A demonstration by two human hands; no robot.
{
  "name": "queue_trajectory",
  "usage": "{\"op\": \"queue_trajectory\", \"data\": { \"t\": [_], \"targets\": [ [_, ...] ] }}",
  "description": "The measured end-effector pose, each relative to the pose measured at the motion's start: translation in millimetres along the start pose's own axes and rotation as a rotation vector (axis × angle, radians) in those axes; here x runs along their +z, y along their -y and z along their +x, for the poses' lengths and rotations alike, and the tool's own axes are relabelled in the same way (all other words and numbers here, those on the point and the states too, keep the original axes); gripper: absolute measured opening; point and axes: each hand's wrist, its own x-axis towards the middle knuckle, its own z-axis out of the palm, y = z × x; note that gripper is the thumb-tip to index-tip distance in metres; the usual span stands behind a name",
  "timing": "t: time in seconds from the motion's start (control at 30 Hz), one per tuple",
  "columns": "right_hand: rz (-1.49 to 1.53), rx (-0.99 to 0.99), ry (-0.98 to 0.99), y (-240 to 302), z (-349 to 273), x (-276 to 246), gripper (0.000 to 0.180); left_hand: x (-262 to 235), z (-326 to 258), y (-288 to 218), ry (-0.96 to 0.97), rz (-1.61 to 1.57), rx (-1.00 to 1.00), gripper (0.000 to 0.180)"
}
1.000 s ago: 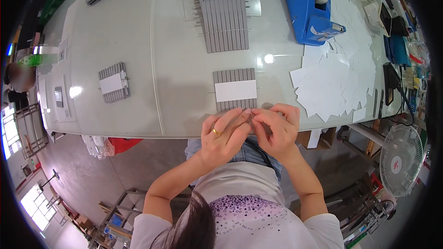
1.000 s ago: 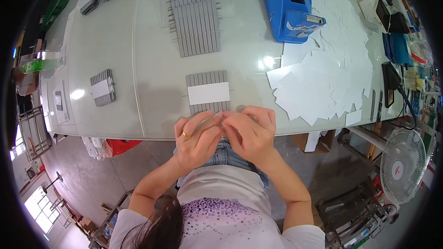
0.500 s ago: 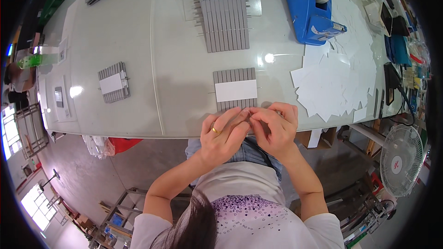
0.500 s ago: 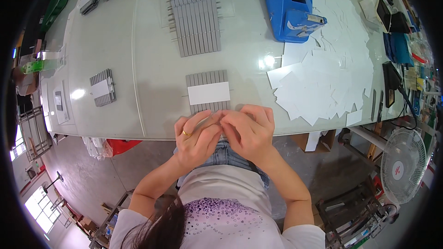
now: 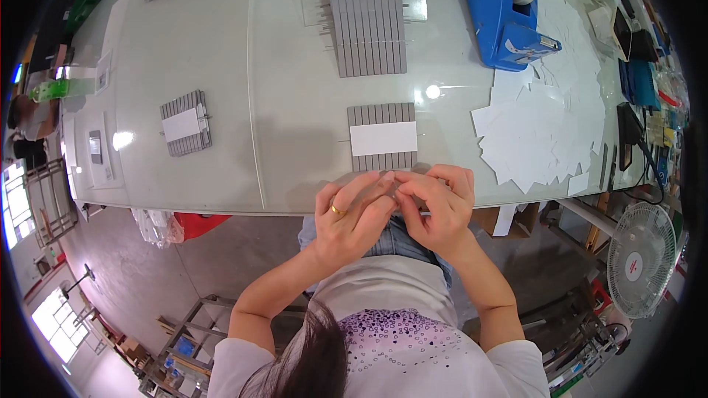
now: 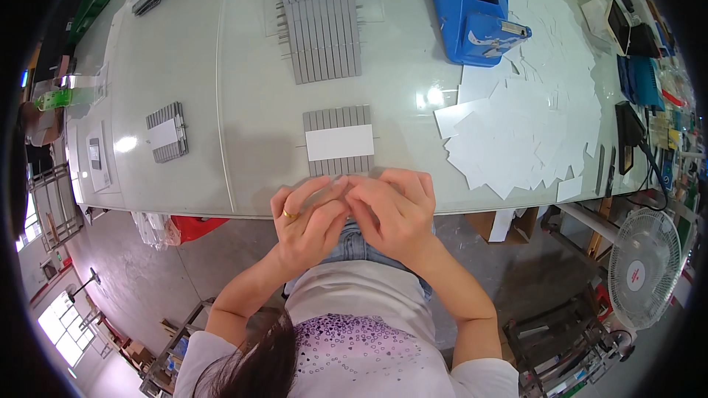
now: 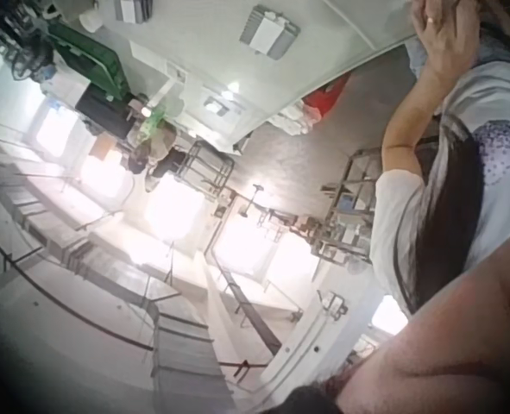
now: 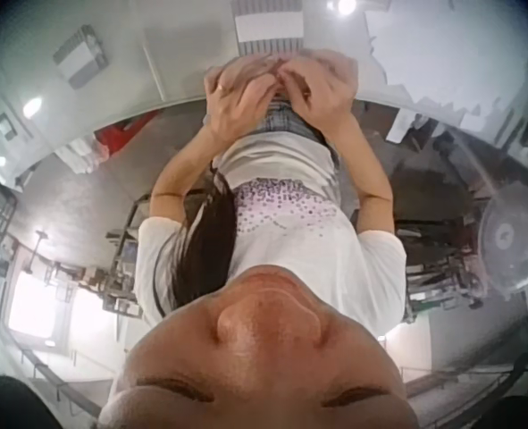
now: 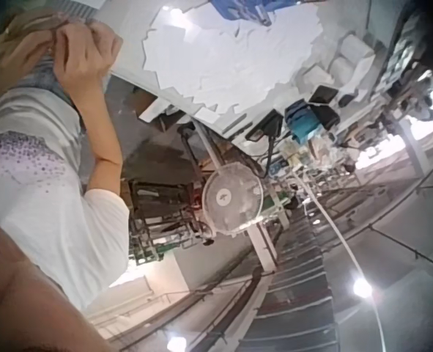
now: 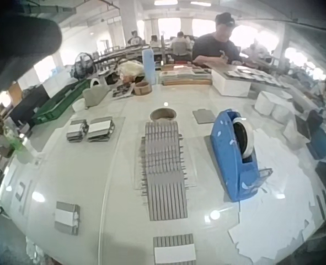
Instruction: Arranging small grey metal components onto white paper cards and securing them with clear tape.
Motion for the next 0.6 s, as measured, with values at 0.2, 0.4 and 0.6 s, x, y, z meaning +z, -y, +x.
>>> {"op": "queue_trajectory", "data": {
  "t": [0.2, 0.4, 0.6],
  "targets": [
    [0.007, 0.001, 0.006, 0.3, 2.3, 6.1, 0.016, 1.6, -2.8, 3.9, 0.008, 0.013, -0.010, 0.018],
    [0.003, -0.011, 0.006, 0.1, 3.7, 8.6, 0.016, 0.8, -2.9, 5.9, 0.010, 0.020, -0.015, 0.017],
    [0.005, -0.003, 0.015, 0.8, 3.3, 7.6, 0.016, 1.2, -5.2, 4.2, 0.023, -0.014, -0.032, 0.018]
  ]
}}
